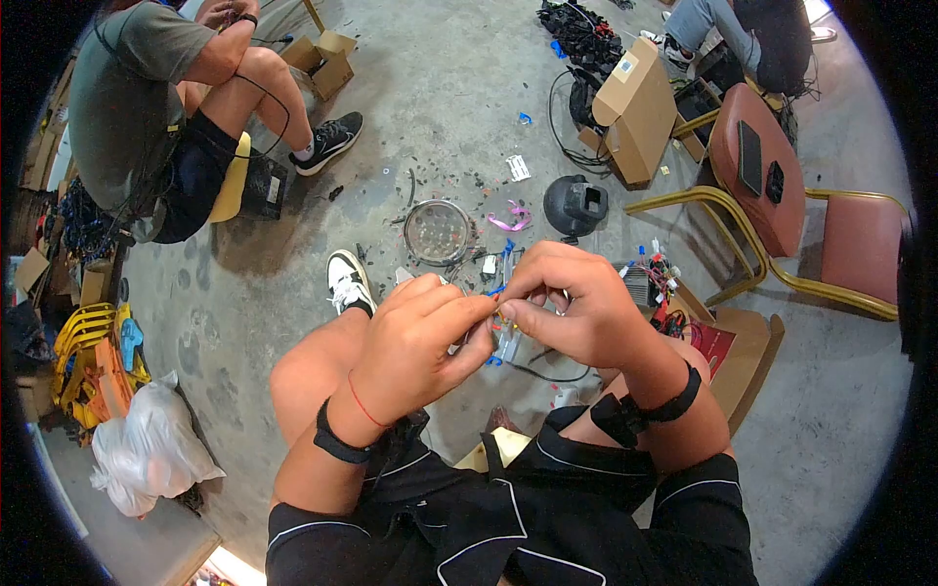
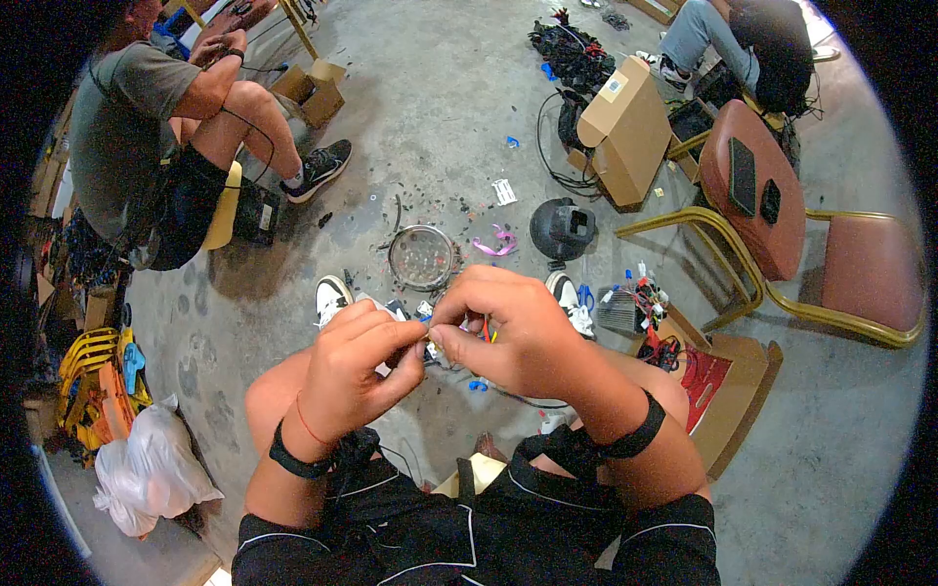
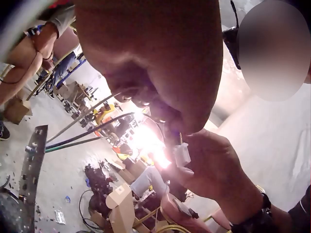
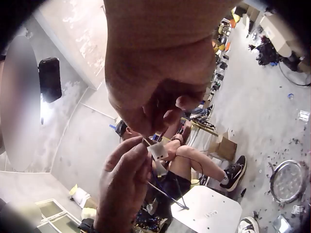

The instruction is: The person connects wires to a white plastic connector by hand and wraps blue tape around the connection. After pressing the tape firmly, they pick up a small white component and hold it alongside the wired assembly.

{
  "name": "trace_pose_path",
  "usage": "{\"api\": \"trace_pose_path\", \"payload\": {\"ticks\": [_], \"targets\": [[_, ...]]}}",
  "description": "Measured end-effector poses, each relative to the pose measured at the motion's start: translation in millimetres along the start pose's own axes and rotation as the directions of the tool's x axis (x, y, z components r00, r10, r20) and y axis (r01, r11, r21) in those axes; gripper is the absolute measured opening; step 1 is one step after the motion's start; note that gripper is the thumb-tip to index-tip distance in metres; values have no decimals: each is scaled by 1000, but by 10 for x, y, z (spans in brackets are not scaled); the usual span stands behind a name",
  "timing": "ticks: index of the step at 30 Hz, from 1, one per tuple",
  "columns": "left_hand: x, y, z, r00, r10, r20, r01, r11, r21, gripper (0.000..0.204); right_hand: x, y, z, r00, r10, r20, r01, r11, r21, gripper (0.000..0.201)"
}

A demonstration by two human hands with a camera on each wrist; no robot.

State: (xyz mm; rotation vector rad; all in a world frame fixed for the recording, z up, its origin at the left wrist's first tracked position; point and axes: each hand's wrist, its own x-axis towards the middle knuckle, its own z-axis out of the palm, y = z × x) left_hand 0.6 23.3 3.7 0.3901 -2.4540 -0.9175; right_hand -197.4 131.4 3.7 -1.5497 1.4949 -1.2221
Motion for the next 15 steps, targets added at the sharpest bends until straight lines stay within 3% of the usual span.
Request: {"api": "trace_pose_path", "payload": {"ticks": [7, 11, 15], "targets": [[36, -7, -72, 994, 57, 95, -61, 998, 32, 20, 1, 21, -44, 989, 124, 87, -131, 988, 87, 8], [14, -28, -76, 993, 65, 99, -69, 997, 33, 20, -10, 63, -42, 993, 71, 89, -80, 992, 102, 9], [4, -40, -92, 988, 50, 143, -52, 999, 9, 22, 9, -1, -91, 966, 194, 172, -217, 968, 125, 11]]}}
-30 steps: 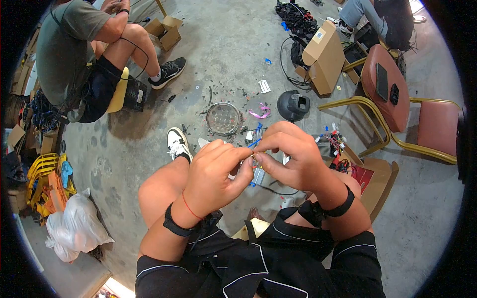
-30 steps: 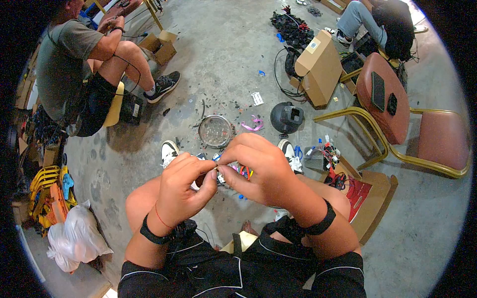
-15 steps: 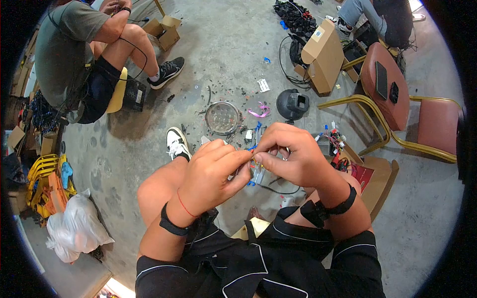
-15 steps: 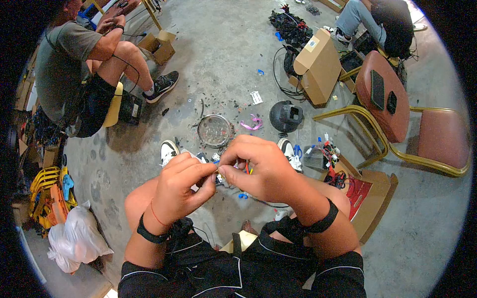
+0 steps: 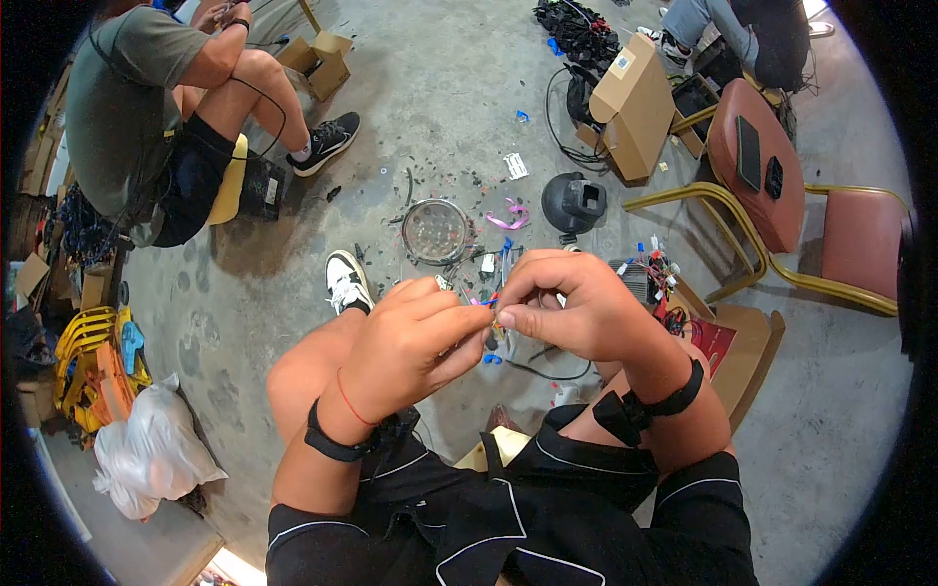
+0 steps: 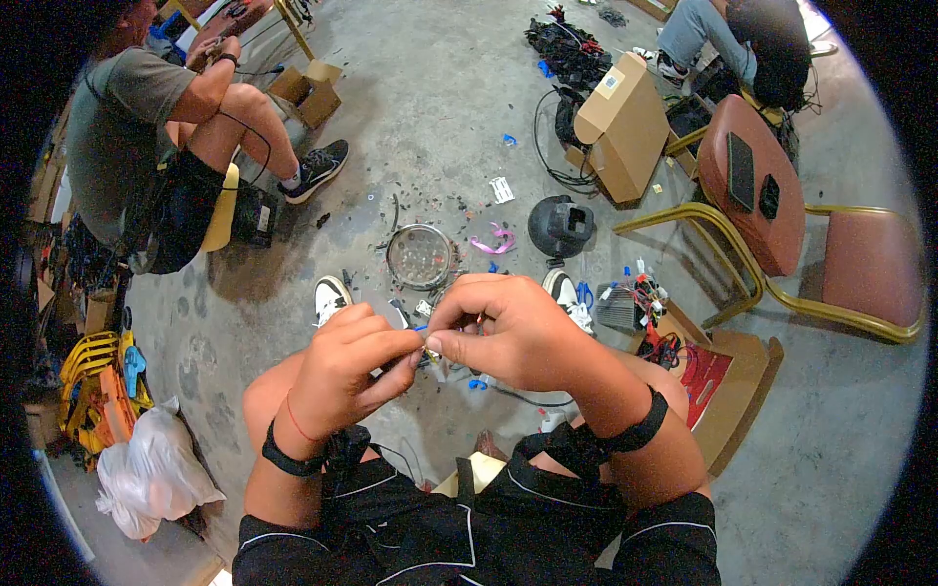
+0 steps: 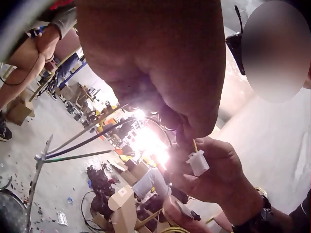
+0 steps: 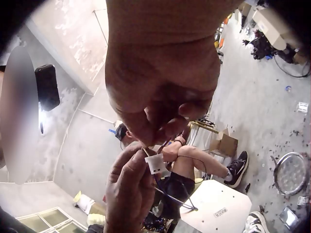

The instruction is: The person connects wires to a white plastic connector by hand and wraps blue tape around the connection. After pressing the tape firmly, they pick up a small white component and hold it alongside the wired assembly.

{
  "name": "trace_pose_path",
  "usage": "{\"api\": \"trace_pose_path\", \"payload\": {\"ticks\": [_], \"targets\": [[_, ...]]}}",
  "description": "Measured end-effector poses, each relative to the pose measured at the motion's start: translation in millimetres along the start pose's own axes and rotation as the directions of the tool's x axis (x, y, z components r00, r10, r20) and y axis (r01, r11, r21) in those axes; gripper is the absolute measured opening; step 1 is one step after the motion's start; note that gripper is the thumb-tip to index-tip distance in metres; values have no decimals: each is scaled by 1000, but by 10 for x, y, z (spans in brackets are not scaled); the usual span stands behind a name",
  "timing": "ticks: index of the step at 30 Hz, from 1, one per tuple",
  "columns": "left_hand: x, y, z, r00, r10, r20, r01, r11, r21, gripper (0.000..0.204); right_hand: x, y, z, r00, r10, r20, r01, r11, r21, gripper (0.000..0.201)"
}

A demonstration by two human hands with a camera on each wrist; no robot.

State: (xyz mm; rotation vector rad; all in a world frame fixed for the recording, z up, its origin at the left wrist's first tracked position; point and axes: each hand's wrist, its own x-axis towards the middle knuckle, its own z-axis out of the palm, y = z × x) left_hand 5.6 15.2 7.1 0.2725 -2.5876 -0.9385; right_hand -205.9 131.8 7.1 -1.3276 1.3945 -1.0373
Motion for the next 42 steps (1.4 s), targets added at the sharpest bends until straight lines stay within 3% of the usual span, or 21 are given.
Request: {"api": "trace_pose_path", "payload": {"ticks": [2, 10, 26, 42], "targets": [[1, 4, 4, 1000, -6, -13, 5, 1000, -25, 22, -2, 0, 3, 1000, 26, 14, -26, 1000, 10, 13], [7, 8, 31, 998, -31, -60, 24, 992, -121, 19, -6, 1, 32, 996, -90, -27, 89, 996, -18, 10], [-1, -10, 28, 997, -27, -66, 20, 995, -99, 20, -30, 51, 166, 980, -157, -121, 150, 987, -63, 5], [-3, 22, 21, 984, -167, -67, 148, 962, -228, 11, -13, 18, 245, 904, -367, -218, 304, 912, -276, 10]]}}
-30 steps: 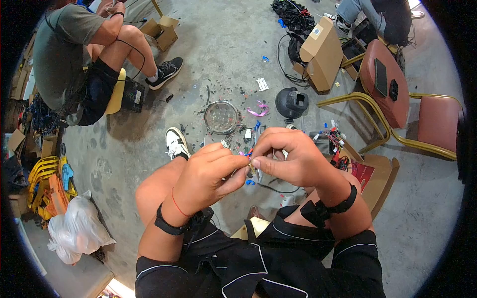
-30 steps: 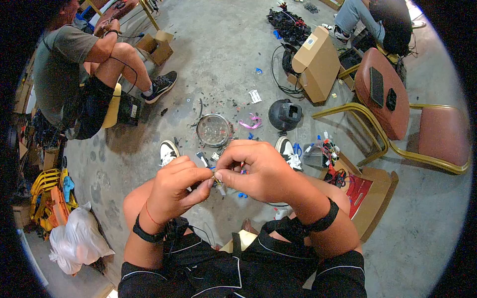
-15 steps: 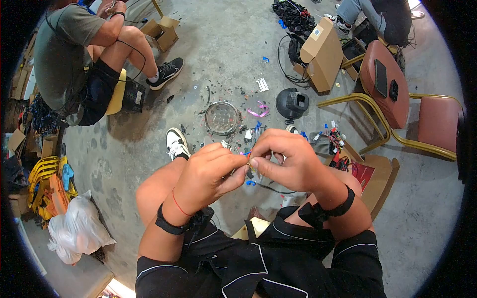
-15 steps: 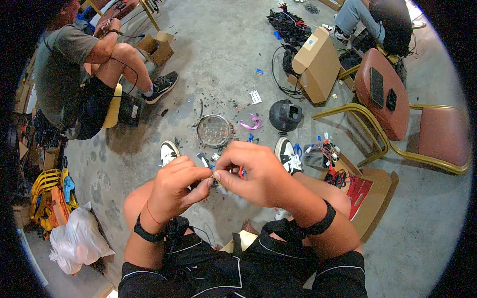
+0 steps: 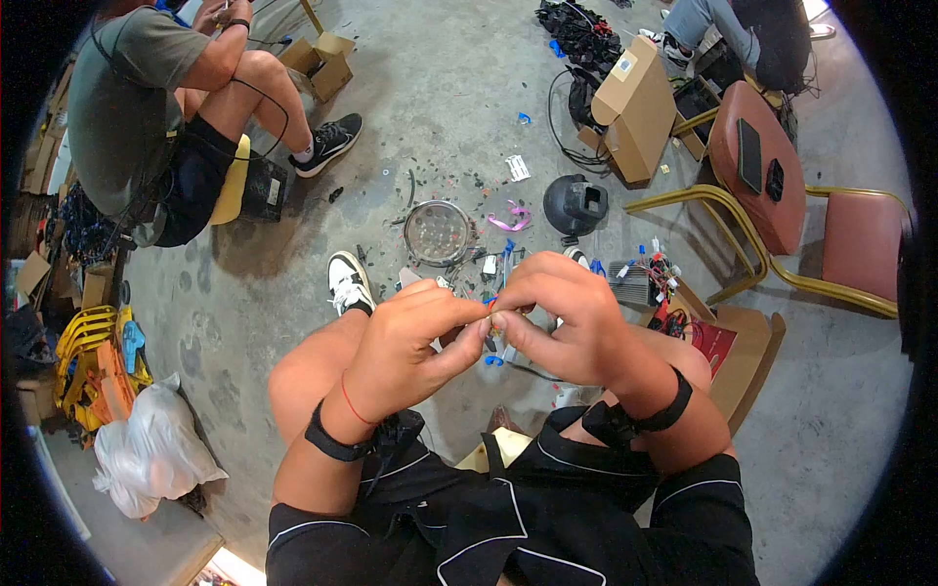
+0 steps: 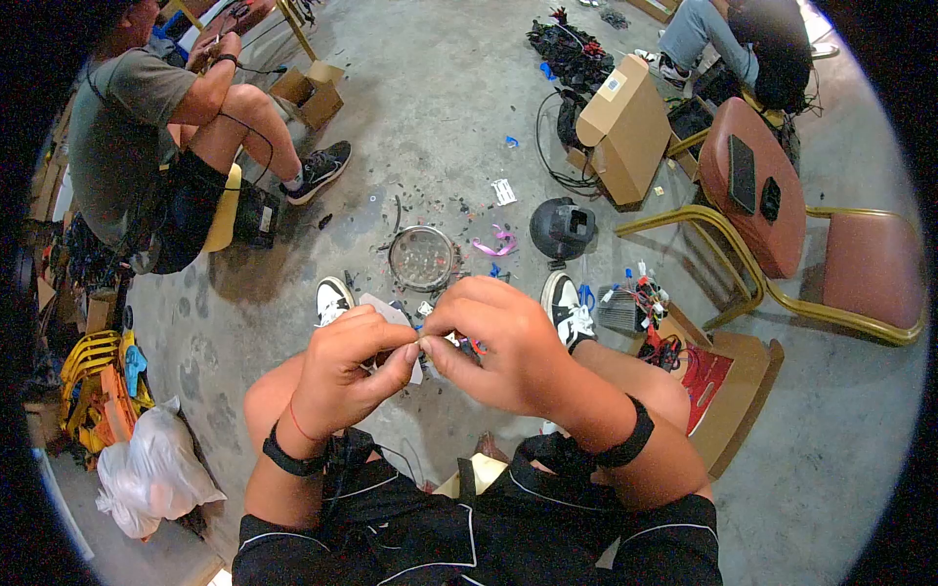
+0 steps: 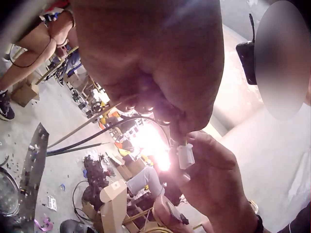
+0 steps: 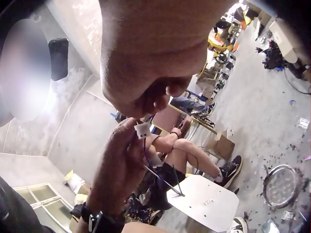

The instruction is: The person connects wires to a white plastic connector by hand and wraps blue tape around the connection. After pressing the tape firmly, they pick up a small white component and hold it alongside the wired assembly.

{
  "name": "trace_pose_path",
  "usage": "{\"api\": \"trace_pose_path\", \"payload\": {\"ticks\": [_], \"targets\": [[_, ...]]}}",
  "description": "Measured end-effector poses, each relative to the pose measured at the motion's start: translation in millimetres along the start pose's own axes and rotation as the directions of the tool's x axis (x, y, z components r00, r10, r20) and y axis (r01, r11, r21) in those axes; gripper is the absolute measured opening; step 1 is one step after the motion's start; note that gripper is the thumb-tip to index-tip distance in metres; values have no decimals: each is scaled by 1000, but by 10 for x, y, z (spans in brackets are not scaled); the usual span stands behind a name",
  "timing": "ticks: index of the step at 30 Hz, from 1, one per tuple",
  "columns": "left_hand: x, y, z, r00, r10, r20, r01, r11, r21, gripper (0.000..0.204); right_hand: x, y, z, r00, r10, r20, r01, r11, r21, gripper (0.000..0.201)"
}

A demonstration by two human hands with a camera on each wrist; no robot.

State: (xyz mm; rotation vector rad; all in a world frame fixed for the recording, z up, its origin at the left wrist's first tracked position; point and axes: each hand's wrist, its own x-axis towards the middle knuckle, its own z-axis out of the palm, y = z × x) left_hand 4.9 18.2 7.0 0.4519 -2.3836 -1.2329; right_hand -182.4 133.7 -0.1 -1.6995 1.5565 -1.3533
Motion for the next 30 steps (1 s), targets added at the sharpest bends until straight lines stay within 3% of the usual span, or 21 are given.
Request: {"api": "trace_pose_path", "payload": {"ticks": [7, 26, 29, 30], "targets": [[-6, 8, 7, 1000, -5, -21, 6, 1000, 5, 10, -17, -9, 38, 998, -35, -50, 33, 999, -39, 11], [-6, 27, 10, 996, -62, -64, 61, 998, -19, 7, -37, 18, 45, 999, -33, -20, 32, 999, -19, 13], [-30, -14, 1, 995, -93, -35, 90, 993, -76, 7, -24, 16, 1, 999, -39, 15, 40, 998, -57, 16], [-44, -22, -1, 987, -163, 0, 160, 971, -176, 8, -19, 10, -11, 998, -52, 20, 54, 995, -85, 18]]}}
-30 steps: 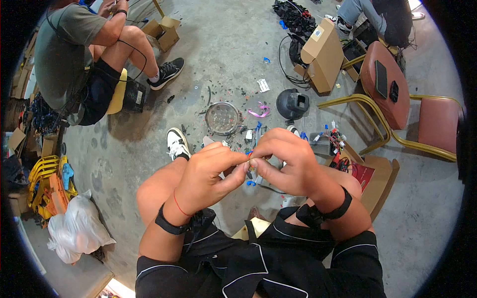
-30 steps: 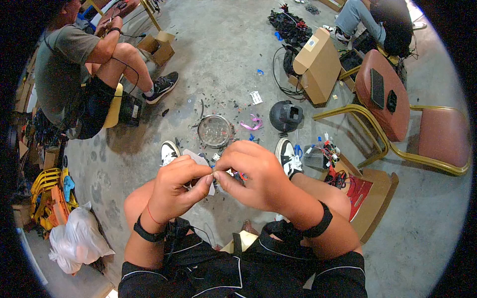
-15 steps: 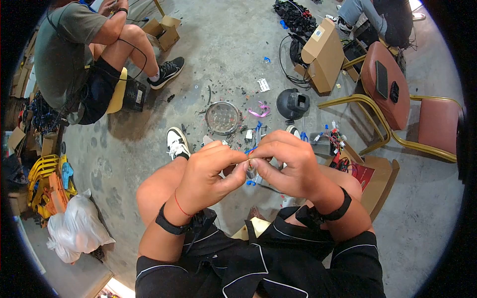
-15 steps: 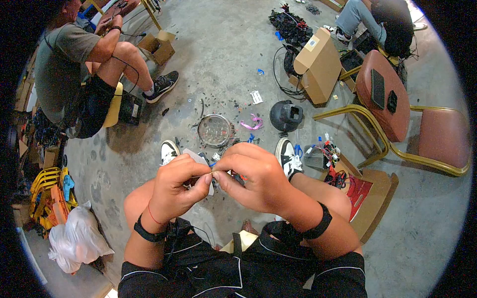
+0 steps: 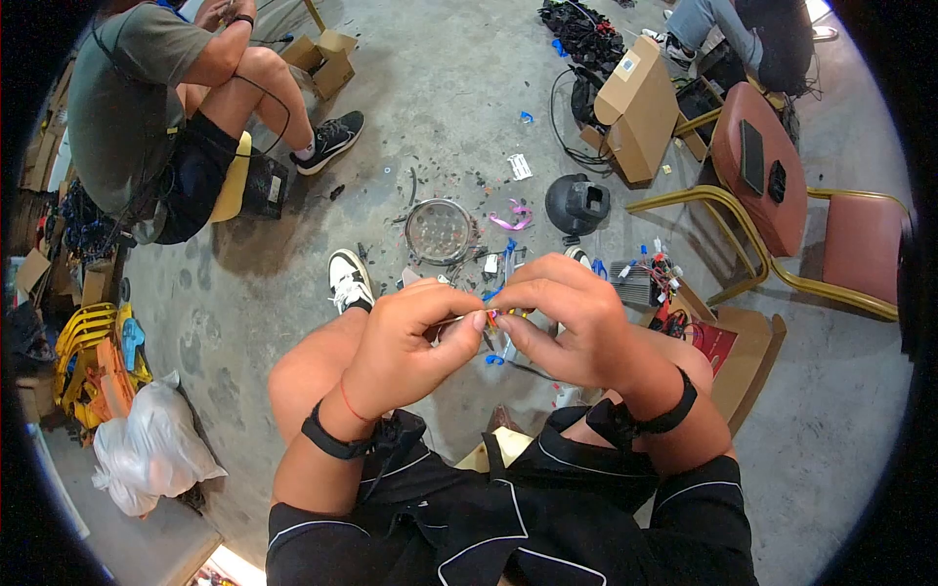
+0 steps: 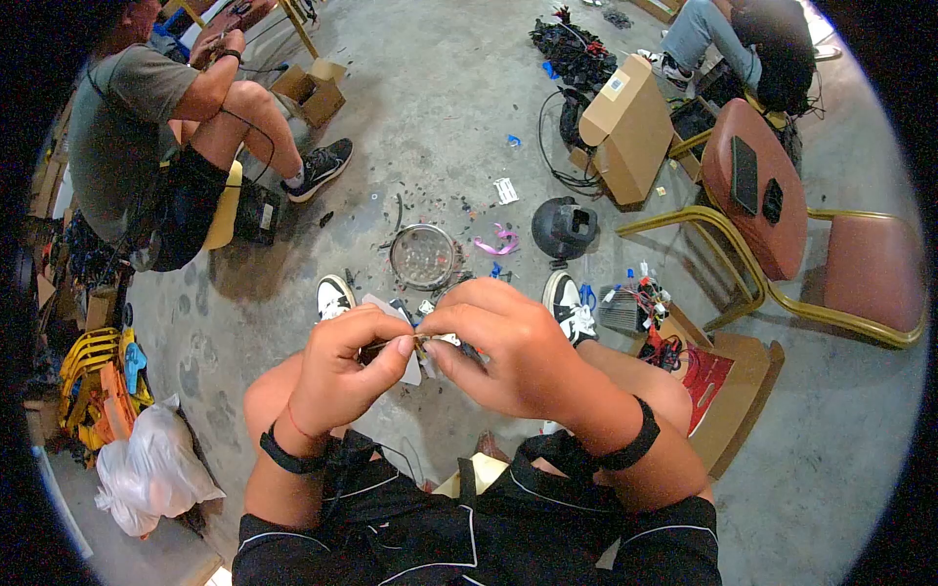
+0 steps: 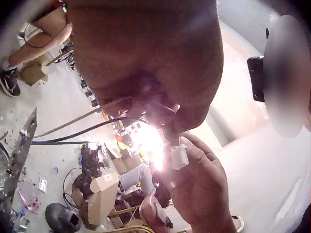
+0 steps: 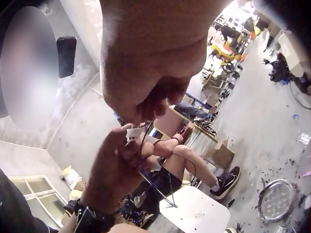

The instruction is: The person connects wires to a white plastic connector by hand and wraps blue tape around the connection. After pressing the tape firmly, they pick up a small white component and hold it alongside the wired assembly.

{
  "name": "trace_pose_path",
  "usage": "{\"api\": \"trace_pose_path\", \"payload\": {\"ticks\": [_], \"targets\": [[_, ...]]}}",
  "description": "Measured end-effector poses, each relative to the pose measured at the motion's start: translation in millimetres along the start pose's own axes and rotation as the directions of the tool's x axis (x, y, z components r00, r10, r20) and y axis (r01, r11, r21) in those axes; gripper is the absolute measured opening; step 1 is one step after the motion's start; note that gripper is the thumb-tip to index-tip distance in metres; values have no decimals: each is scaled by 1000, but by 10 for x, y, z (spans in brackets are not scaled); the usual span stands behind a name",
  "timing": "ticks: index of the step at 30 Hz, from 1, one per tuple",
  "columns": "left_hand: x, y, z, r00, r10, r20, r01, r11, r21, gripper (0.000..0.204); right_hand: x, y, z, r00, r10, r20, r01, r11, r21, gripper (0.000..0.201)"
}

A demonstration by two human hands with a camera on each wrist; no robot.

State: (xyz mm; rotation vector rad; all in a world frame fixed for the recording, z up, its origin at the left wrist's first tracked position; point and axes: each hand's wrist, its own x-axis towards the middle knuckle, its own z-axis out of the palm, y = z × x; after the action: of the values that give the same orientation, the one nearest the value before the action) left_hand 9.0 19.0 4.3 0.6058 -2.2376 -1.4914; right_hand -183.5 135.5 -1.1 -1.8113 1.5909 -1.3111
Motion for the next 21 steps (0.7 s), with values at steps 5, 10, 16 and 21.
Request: {"api": "trace_pose_path", "payload": {"ticks": [5, 10, 16, 21], "targets": [[-24, 7, -15, 979, -184, 81, 199, 951, -237, 14, 11, 1, -37, 1000, -8, 6, 9, 999, -38, 22], [-109, 25, 67, 979, -190, 72, 202, 947, -249, 16, -64, -44, -39, 999, -40, -24, 37, 993, -109, 27], [-94, 19, 82, 989, -139, 51, 145, 978, -153, 18, -66, -16, -47, 996, -88, -9, 85, 985, -151, 35], [1, -1, 25, 996, -70, 49, 73, 995, -61, 17, 29, 21, -48, 996, -89, -10, 87, 982, -166, 33]]}}
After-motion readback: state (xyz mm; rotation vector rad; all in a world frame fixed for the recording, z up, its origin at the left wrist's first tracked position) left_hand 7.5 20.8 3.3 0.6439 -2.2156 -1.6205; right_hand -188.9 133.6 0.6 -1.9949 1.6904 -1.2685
